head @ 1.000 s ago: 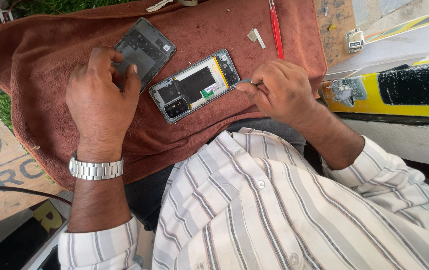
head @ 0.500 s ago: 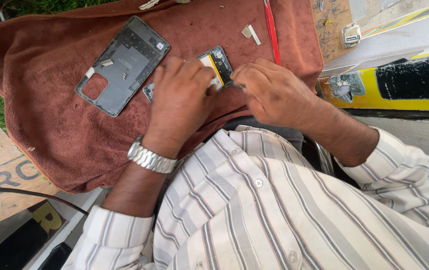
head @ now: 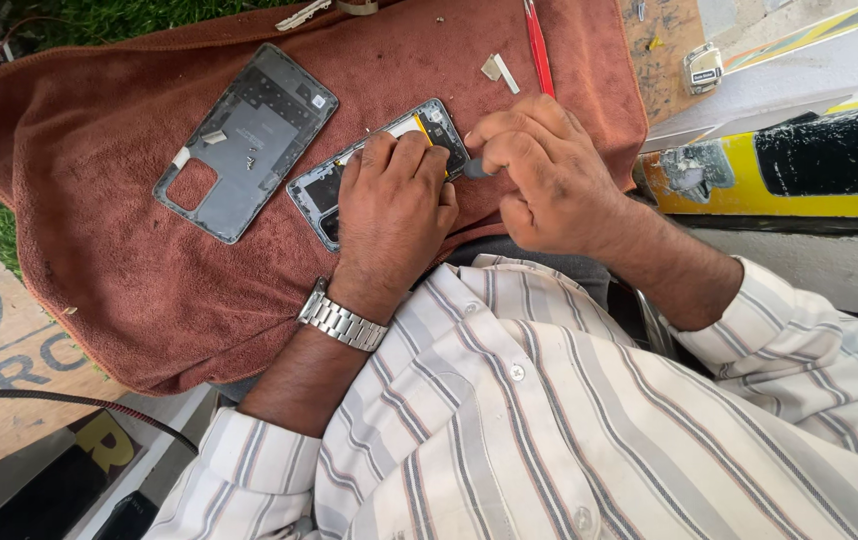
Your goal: The person disassembles a smartphone by prying open the back cover with a metal tool and removing screws with a screwdriver. They separate the back cover from the main body, exposing the internal components, and continue to remove screws from the internal frame.
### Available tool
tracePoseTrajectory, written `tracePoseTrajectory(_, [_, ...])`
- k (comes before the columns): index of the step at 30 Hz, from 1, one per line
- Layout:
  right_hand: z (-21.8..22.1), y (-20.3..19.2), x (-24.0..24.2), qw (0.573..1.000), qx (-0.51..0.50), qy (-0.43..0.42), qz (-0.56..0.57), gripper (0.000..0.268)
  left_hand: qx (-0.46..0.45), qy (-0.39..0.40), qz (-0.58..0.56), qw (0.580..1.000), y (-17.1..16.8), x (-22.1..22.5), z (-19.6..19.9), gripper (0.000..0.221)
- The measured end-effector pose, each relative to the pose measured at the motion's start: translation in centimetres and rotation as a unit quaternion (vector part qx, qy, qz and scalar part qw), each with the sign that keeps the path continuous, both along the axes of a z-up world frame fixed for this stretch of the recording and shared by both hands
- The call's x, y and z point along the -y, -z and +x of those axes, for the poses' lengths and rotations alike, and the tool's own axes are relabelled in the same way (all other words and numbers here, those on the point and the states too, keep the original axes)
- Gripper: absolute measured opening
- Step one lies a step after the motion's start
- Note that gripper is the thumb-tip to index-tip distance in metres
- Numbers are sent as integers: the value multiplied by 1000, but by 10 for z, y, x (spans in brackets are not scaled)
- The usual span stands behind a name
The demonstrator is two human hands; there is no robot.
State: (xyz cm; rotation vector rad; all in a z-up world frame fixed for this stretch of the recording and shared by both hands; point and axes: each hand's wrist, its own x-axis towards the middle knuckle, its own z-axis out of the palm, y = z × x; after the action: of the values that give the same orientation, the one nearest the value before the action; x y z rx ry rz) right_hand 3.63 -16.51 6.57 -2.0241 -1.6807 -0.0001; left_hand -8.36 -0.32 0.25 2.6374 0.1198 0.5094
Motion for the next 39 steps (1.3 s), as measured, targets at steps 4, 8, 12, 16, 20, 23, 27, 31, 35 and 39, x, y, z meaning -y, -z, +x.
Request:
tracePoseTrajectory(4, [0,4,3,999,-27,4,24,31,-23,18,-21,999,-4,-2,5,20])
tracePoseTrajectory(8, [0,8,2,999,-39,9,26,36,-57,38,-35,997,-6,-5,18,23])
tracePoseTrajectory(12, [-2,14,3,997,-56,31,35,27,-87,59,-20,994,-9,-6,27,30])
tracePoseTrajectory(16, [3,23,13,992,-85,-20,86,36,-123,69,4,990,-13,1,34,23])
tracePoseTrajectory(20, [21,37,25,983,-121,8,135,40,-154,73,77,982,-13,13,38,12])
tracePoseTrajectory(23, [28,37,42,979,-146,56,131,42,-136,70,102,983,-9,18,40,14])
tracePoseTrajectory(27, [28,36,54,976,-155,95,122,45,-151,123,62,979,1,9,51,13])
tracePoseTrajectory(31, [28,44,55,967,-199,99,126,43,-156,138,51,977,7,11,55,13])
tracePoseTrajectory(35, [22,50,54,965,-202,101,130,42,-157,172,88,969,9,9,58,14])
tracePoseTrajectory(39, [16,58,52,953,-250,92,145,42,-168,188,120,960,10,7,61,14])
